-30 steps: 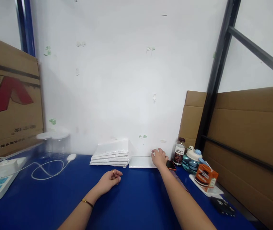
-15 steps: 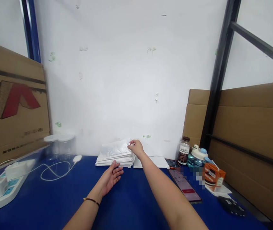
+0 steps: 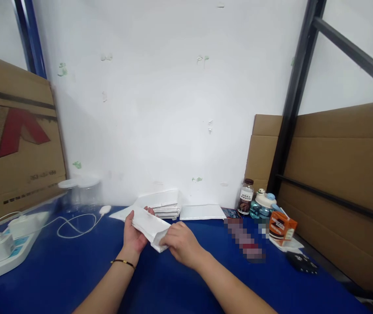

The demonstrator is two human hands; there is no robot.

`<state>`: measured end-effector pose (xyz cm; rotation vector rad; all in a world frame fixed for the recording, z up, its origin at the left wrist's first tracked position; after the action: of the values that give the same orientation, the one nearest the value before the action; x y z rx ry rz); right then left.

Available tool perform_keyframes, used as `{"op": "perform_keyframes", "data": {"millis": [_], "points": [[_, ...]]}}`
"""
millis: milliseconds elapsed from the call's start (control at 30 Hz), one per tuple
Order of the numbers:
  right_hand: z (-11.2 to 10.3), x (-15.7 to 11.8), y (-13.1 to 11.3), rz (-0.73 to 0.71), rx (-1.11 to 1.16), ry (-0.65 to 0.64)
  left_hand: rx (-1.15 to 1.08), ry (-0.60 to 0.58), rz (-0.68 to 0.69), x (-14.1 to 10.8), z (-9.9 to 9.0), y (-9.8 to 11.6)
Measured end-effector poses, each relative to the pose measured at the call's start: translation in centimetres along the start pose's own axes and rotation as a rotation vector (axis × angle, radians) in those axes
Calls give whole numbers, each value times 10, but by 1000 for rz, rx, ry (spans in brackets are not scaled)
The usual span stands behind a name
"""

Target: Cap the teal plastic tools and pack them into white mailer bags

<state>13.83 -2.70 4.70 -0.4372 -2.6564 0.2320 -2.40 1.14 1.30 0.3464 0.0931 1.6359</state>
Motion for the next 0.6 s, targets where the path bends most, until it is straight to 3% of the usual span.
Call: {"op": "perform_keyframes", "data": {"millis": [67,100,233,267,333,400,500,600], "points": [[5,-11,0,-31,52,-29,95,-44,36,-1,6,3],[7,-16,4,8,132,22,155,-70,54,-1,10,3],[18,-34,40,459,681,551,381,-100,153,0,30,-5],[25,-35,48,543,827,618,430,-101,178,1,35,-10],[36,-32,61,641,1011,616,519,-107,226,4,43,-24],[40,-29,70,687,981,551,581,-98,252,6,46,-43],[34,-34,82,749,682,475,627,-64,279,8,42,-68],[31,-42,90,789,400,359,644,-64,306,9,35,-81]]}}
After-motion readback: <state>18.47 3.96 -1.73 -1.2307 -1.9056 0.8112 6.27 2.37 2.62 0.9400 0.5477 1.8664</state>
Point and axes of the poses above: each hand's wrist, its own x-axis towards the middle knuckle, its own z-axis out of the palm, y = z × x, the point moved 4 cm from there along x, towards the middle knuckle, and after that the axes turned 14 degrees about -y, right-handed, at the moved point
